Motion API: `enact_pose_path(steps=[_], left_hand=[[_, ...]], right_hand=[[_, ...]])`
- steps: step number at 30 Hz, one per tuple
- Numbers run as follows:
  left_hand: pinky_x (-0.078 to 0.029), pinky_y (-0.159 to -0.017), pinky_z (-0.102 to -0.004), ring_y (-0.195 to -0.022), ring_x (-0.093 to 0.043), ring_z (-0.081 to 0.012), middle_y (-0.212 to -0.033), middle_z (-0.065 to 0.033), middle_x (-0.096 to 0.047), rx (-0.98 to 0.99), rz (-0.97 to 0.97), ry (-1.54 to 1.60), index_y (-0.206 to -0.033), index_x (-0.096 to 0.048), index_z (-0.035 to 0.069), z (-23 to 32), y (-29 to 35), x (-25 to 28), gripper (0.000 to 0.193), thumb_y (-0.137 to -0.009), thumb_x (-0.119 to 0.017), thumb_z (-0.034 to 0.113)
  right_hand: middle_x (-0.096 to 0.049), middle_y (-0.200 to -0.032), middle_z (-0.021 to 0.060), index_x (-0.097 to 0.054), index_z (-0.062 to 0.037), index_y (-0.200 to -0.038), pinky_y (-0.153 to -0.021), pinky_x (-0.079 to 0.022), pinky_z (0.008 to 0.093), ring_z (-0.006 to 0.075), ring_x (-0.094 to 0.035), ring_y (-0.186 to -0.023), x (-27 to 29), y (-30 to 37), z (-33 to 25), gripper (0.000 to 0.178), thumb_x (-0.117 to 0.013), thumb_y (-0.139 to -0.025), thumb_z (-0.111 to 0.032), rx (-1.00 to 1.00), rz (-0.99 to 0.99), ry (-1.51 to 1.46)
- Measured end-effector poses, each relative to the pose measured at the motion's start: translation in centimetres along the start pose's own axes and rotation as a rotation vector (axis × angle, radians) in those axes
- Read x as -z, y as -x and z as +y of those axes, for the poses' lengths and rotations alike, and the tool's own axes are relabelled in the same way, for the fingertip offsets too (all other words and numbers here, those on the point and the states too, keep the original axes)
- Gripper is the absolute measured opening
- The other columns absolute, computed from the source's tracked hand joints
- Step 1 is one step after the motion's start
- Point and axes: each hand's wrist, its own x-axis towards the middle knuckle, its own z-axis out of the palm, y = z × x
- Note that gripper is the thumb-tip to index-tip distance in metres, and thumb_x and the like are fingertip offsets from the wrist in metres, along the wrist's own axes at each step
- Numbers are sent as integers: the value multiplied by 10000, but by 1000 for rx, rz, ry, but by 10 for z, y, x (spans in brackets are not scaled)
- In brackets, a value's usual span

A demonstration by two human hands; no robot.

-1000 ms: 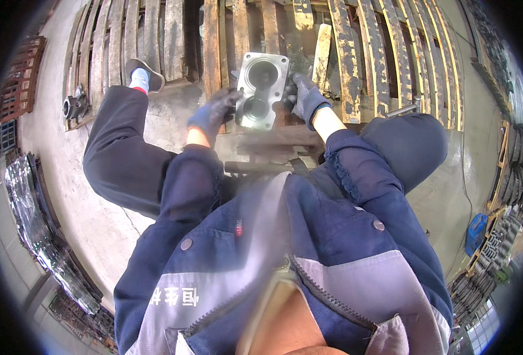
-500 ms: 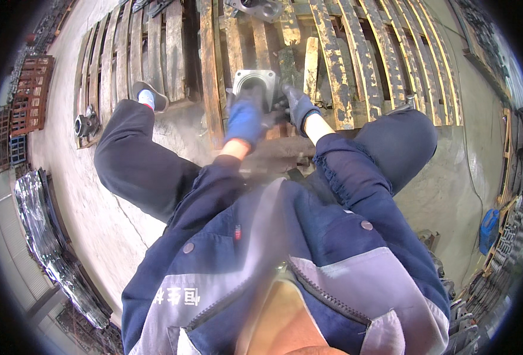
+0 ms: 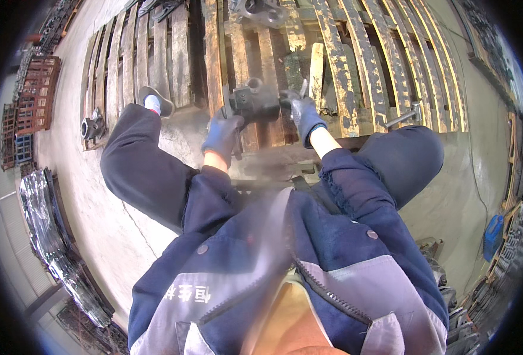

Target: The person sits on the floor and cleans a dark metal part using a hammer to tap it and a cloth to wipe its surfaces. The person repeatedly turns the part over and wipes different sides, then places it on a wooden pallet.

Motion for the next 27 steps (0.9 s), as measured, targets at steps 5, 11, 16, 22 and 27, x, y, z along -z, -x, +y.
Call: enact_pose_path(steps=[5, 11, 16, 22, 27], left_hand=[[-522, -839, -308, -882, -644, -179, -991, -55, -692, -19, -66, 51, -1165, -635, 4, -35, -6, 10, 418, -749, -650, -28], [-496, -824, -307, -910, -613, -151, -1048, -51, -686, -73, -97, -234, -1251, -606, 49, -60, -10, 18, 445, -809, -661, 28], [-472, -966, -439, -1144, -565, -359, -1286, -218, -551, -371, -136, -897, -1310, -578, 85, -64, -15, 26, 502, -822, -692, 118], [-507, -891, -341, -963, -643, -214, -1091, -68, -675, -20, -154, -9, -1239, -603, 20, -46, -26, 24, 475, -769, -663, -17], [-501, -864, -328, -952, -645, -204, -1127, -59, -677, 64, -145, 105, -1259, -607, 28, -33, -31, 24, 464, -802, -685, 4]], right_hand=[[-609, -848, 50, -677, -63, -1068, -618, -409, 342, 183, -531, -721, -12, 27, -41, 296, -635, -918, -315, -292, -64, -420], [-662, -1062, 170, -649, -23, -1176, -847, -475, 381, 294, -621, -963, -6, -10, 42, 439, -480, -1006, -391, 95, -209, 211], [-663, -1131, 236, -655, -28, -1180, -931, -486, 426, 349, -634, -1089, 2, -6, 38, 489, -428, -1020, -431, -43, -92, 460], [-705, -1029, 182, -654, -51, -1138, -759, -528, 390, 295, -694, -876, 46, 21, -51, 356, -577, -948, -343, -228, 217, 772], [-684, -1199, 193, -677, -51, -1166, -828, -543, 451, 316, -677, -1082, 112, 21, 5, 399, -603, -892, -331, -205, 336, 1214]])
